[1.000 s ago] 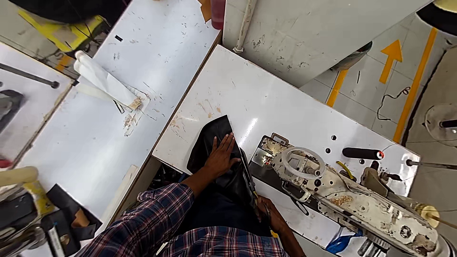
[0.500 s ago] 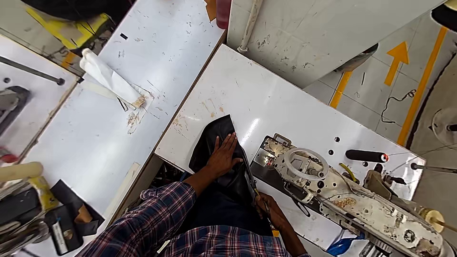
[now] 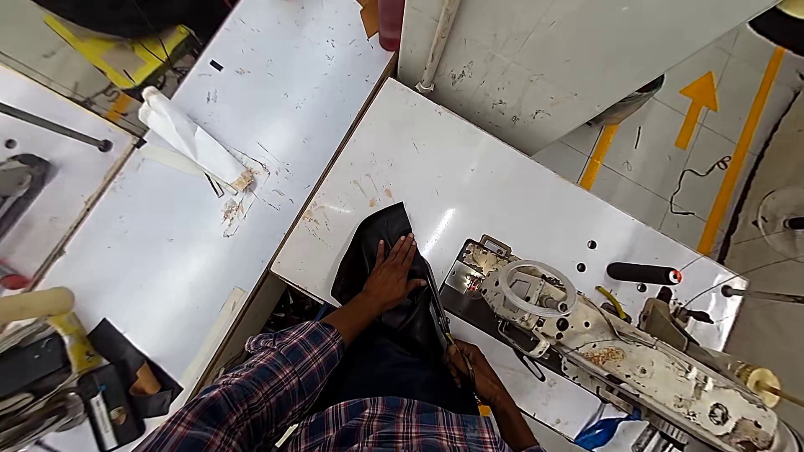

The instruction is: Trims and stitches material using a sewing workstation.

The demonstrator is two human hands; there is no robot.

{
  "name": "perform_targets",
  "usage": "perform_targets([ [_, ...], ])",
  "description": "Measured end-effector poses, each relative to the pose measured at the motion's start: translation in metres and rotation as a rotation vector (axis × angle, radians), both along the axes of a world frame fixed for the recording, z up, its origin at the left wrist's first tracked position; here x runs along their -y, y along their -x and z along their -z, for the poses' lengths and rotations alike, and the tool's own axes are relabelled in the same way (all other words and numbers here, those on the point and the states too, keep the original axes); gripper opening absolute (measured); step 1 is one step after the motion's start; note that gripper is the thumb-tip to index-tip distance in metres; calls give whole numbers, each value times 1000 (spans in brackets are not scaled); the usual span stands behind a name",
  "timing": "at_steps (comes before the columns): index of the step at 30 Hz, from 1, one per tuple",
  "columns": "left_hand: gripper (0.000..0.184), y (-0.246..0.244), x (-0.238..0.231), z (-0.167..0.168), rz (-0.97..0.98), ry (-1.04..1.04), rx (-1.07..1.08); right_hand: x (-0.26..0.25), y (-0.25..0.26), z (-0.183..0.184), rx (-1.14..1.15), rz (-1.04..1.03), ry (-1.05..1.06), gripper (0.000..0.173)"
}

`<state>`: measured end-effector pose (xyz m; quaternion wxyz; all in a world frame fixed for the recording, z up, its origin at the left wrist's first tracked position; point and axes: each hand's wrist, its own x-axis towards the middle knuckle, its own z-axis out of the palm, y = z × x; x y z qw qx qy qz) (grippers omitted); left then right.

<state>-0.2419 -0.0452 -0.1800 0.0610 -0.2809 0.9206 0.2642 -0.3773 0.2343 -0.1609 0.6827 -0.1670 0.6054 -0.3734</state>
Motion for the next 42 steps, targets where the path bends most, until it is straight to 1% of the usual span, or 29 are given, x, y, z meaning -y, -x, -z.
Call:
perform_targets([
  [4,94,1,0,-1,-4,0,7,0,0,-1,19,18,-12,52],
  [14,94,1,-1,-1,-5,-3,19,0,2,0,49,-1,-5,53],
  [17,94,1,-1,-2,-14,8,21,0,1,0,49,0,-1,50],
  [20,86,1,2,0,-38,43,1,0,1,-2,56,19,-22,46],
  [22,79,3,8,2,-60,68,11,-1,2,-1,62,44,-20,50],
  [23,78,4,12,2,-64,85,27,-2,2,0,72,52,-14,52],
  [26,83,5,24,-1,-67,138,43,1,6,-3,83,47,-18,58],
  [29,89,3,28,4,-88,145,45,10,8,-5,60,25,-16,59],
  [35,90,0,25,7,-94,135,24,25,4,-1,-48,2,-9,49],
  [42,89,-1,24,9,-106,129,-1,31,3,1,-99,-15,-14,47],
])
